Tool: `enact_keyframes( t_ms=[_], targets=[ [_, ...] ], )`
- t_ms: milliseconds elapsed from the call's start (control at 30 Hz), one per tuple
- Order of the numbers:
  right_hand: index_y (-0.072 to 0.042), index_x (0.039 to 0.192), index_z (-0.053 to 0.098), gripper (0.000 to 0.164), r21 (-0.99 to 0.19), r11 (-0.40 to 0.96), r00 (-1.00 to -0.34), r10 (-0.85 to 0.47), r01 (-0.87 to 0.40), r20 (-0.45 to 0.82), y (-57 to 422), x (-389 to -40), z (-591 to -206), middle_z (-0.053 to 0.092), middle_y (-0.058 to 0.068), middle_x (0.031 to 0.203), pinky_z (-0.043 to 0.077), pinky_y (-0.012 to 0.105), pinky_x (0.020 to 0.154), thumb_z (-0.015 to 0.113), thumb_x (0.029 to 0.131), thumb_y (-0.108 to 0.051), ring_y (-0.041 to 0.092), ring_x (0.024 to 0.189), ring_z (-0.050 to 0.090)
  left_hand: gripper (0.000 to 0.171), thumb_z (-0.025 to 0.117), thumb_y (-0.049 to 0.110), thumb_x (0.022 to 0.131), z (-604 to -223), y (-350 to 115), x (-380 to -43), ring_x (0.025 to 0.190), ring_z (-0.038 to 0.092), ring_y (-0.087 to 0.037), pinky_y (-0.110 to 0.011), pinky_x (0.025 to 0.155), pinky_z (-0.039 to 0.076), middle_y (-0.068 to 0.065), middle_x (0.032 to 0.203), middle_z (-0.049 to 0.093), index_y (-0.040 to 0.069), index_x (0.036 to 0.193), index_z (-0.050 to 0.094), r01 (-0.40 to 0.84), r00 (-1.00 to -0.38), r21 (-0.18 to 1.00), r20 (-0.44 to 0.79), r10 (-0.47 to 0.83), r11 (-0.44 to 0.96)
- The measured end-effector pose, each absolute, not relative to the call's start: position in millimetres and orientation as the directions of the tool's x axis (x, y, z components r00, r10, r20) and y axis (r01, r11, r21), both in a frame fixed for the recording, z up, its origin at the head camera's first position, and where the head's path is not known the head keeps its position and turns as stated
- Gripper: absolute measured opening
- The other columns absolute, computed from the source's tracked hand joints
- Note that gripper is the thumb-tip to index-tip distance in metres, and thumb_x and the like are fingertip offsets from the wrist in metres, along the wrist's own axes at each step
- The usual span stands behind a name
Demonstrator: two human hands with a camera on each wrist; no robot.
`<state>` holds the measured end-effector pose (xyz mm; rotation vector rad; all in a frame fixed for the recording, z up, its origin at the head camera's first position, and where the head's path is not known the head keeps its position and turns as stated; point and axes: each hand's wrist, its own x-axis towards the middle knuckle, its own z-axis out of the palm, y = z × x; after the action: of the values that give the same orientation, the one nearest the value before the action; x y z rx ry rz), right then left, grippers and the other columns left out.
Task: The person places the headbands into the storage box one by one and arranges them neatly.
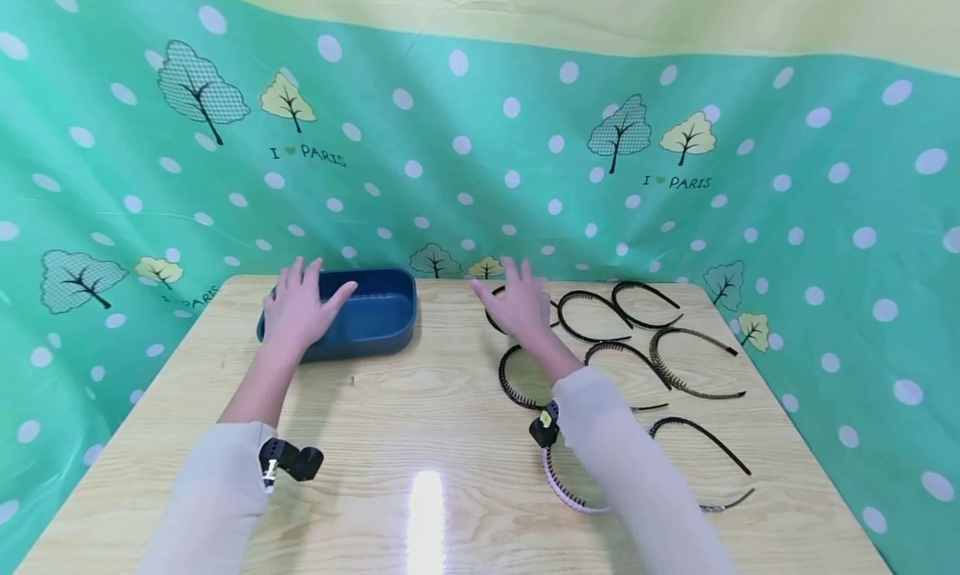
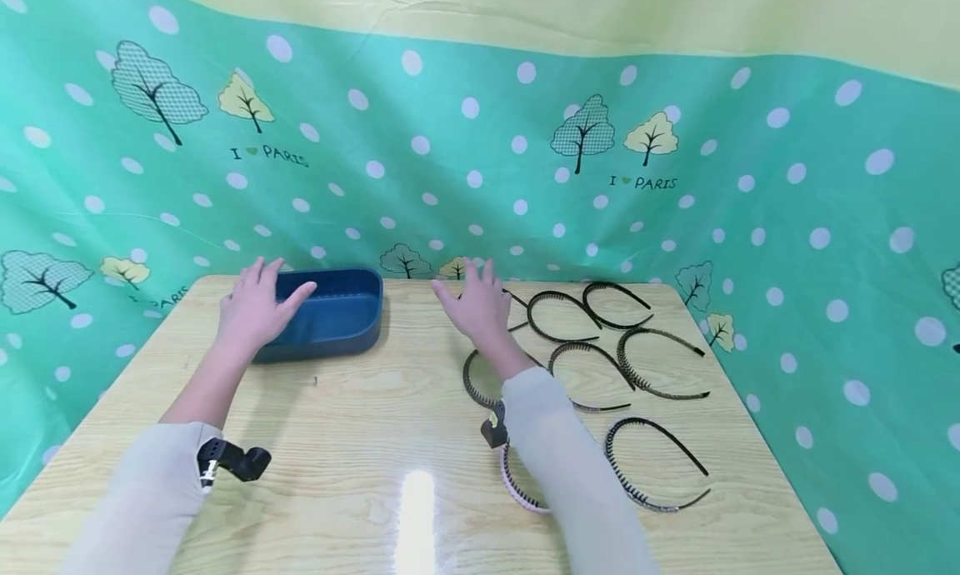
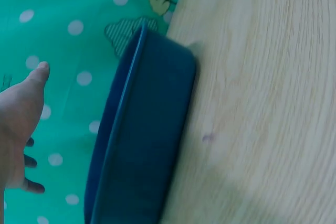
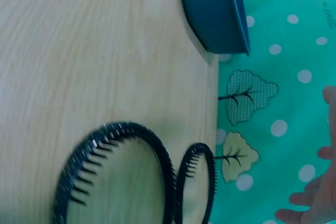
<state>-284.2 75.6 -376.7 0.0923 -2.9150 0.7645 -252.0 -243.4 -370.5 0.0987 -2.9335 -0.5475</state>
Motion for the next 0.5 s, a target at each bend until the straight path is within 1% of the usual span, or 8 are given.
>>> enact_keyframes(
  t_ms=[67, 167, 200, 333, 500],
  targets=[
    [-0.022, 0.148, 0.025, 0.079, -0.492, 0.864, -0.989, -0.037, -0.102, 0.141, 71.7, -284.3, -381.5, 0.018, 0.018, 0.155, 0.027, 0.061, 0.106, 0.037, 0.086, -0.070, 0.043, 0.137, 0.026, 0.093, 0.028, 0.072, 0.087, -373.8, -251.5, -249.1, 0.137, 0.009, -0.050, -0.074, 0.100, 0.013, -0.029, 0.153, 0.008, 0.003, 0.148, 0.016, -0.047, -0.983, 0.380, 0.146, -0.110, 0.924],
    [-0.018, 0.147, 0.026, 0.079, -0.510, 0.853, -0.989, -0.045, -0.112, 0.141, 65.8, -283.6, -386.2, 0.023, 0.015, 0.153, 0.030, 0.059, 0.106, 0.041, 0.087, -0.066, 0.040, 0.136, 0.029, 0.094, 0.030, 0.071, 0.087, -377.9, -263.6, -244.7, 0.136, 0.010, -0.051, -0.074, 0.098, 0.014, -0.031, 0.151, 0.009, 0.001, 0.148, 0.017, -0.059, -0.981, 0.401, 0.147, -0.128, 0.914],
    [-0.017, 0.148, 0.026, 0.079, -0.525, 0.844, -0.990, -0.048, -0.111, 0.132, 64.0, -282.7, -387.1, 0.024, 0.014, 0.153, 0.029, 0.058, 0.106, 0.042, 0.087, -0.065, 0.038, 0.137, 0.029, 0.094, 0.031, 0.071, 0.087, -379.0, -267.3, -243.5, 0.136, 0.011, -0.052, -0.075, 0.098, 0.014, -0.031, 0.151, 0.010, 0.000, 0.148, 0.017, -0.064, -0.980, 0.405, 0.146, -0.133, 0.912],
    [-0.018, 0.147, 0.028, 0.078, -0.571, 0.815, -0.994, -0.046, -0.097, 0.102, 56.8, -280.1, -391.3, 0.030, 0.009, 0.151, 0.032, 0.055, 0.106, 0.044, 0.087, -0.064, 0.034, 0.135, 0.032, 0.093, 0.032, 0.069, 0.088, -382.5, -280.4, -237.9, 0.135, 0.012, -0.053, -0.075, 0.096, 0.016, -0.033, 0.150, 0.012, 0.000, 0.147, 0.018, -0.080, -0.978, 0.418, 0.141, -0.151, 0.905],
    [-0.019, 0.145, 0.033, 0.073, -0.652, 0.751, -0.994, -0.067, -0.106, 0.085, 46.5, -279.2, -400.3, 0.035, 0.008, 0.149, 0.037, 0.052, 0.104, 0.047, 0.087, -0.062, 0.031, 0.134, 0.035, 0.092, 0.032, 0.067, 0.089, -387.0, -298.1, -230.2, 0.132, 0.013, -0.056, -0.075, 0.094, 0.017, -0.034, 0.149, 0.012, -0.002, 0.147, 0.015, -0.107, -0.975, 0.468, 0.122, -0.184, 0.877]
  ],
)
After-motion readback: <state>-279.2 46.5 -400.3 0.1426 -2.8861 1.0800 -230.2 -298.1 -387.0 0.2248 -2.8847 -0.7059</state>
